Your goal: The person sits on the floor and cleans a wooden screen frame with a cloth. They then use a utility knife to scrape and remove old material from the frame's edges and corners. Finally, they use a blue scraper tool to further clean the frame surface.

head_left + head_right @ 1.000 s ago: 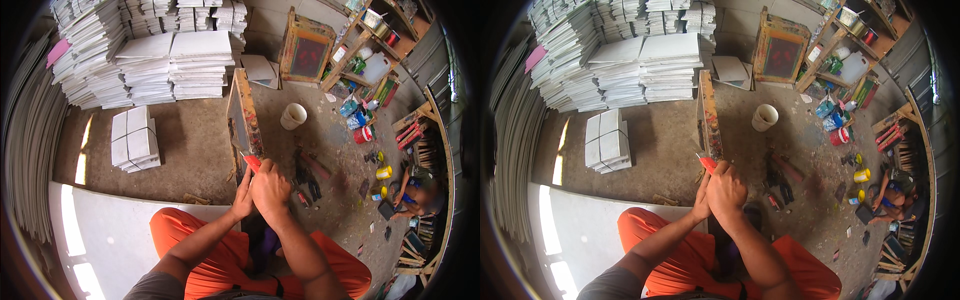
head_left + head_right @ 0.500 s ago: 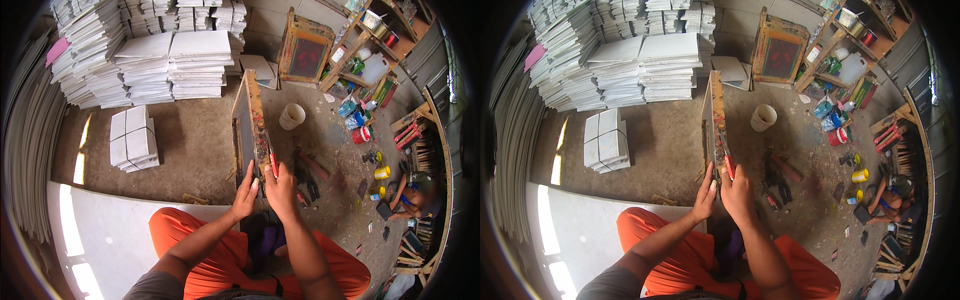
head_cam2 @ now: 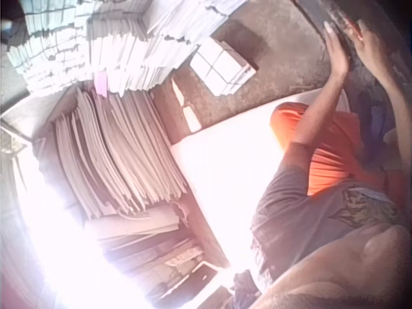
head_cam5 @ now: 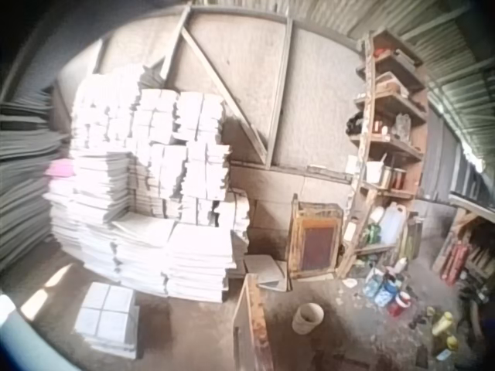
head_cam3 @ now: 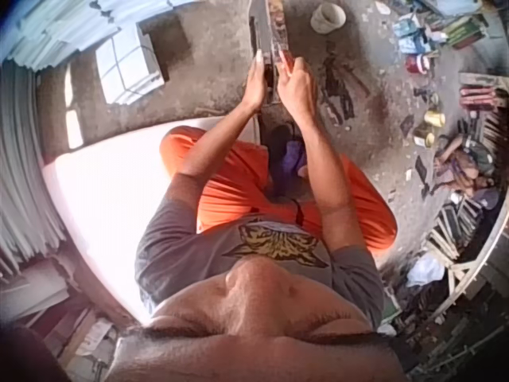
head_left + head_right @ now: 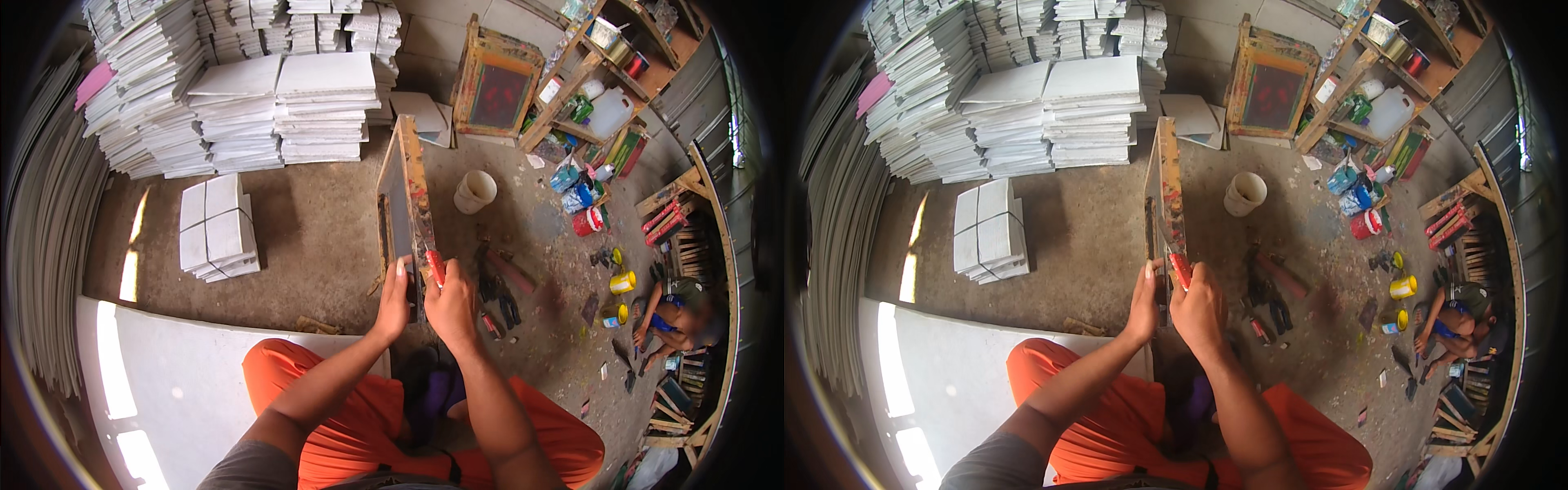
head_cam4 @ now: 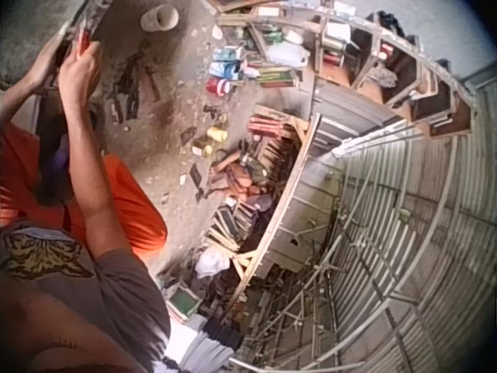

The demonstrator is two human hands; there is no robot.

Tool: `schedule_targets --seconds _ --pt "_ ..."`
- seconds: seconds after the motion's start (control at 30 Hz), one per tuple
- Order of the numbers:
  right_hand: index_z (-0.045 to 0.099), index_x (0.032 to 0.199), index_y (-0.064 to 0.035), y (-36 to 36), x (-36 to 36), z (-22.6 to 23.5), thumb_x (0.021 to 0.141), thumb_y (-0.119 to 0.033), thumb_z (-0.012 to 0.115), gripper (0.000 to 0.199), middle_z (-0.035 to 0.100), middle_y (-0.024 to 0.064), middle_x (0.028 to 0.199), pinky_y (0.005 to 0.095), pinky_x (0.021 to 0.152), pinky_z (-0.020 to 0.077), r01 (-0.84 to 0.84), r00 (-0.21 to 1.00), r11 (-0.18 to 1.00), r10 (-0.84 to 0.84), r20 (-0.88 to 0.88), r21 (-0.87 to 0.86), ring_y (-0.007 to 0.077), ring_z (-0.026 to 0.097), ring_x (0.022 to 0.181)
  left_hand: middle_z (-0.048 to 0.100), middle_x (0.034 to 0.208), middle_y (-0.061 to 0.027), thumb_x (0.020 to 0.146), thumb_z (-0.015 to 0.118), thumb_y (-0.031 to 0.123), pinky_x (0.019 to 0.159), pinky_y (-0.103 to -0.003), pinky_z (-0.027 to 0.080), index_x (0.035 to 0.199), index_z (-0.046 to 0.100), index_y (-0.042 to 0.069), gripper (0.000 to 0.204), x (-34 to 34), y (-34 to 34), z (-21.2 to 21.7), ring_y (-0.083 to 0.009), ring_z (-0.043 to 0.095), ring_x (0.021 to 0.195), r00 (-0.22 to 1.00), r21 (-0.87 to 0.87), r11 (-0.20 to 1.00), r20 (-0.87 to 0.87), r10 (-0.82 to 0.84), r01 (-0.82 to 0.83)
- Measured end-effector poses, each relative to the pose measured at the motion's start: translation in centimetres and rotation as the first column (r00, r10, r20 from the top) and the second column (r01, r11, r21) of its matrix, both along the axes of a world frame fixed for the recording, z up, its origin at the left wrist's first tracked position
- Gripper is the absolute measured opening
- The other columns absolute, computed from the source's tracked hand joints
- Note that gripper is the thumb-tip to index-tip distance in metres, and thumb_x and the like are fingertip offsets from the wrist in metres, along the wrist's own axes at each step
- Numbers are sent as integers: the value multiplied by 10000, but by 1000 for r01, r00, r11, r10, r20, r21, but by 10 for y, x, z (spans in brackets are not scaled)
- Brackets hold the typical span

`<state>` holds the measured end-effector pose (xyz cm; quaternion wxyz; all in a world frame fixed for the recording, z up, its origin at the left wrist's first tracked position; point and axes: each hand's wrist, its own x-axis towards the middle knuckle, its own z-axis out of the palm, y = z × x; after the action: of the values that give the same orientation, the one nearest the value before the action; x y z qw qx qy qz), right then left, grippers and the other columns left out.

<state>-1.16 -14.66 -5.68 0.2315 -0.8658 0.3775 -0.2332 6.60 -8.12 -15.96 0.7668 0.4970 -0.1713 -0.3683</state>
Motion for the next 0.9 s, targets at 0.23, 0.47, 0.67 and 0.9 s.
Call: schedule_targets --seconds 0.23,0.47,0.67,0.9 --pt "594 985 42 -10 -4 -8 957 -111 638 162 665 264 869 522 739 501 -16 995 994 4 104 112 462 669 836 587 900 -35 1071 585 372 759 -308 467 979 563 29 357 37 -45 18 -100 517 859 981 191 981 180 -67 32" --pt "616 992 28 0 -2 2 963 -137 650 170 678 254 883 499 748 518 -28 991 961 -10 136 275 438 684 851 547 792 -10 1072 610 325 658 -303 432 939 544 26 333 28 -35 16 -79 475 753 996 0 996 20 92 -92" --pt "645 1046 16 7 -6 -1 972 -184 691 218 688 222 932 482 759 522 -185 967 939 122 222 290 421 680 879 613 893 -12 1092 582 289 694 -262 445 1016 557 20 281 26 -5 27 -65 507 815 983 -22 984 27 180 -179" --pt "631 1012 19 23 -6 11 938 -167 738 228 628 190 937 482 727 507 -202 969 979 198 145 17 412 642 832 585 878 -8 1101 555 266 662 -273 446 1000 506 34 257 26 -2 14 -65 497 792 982 -37 983 45 182 -180"
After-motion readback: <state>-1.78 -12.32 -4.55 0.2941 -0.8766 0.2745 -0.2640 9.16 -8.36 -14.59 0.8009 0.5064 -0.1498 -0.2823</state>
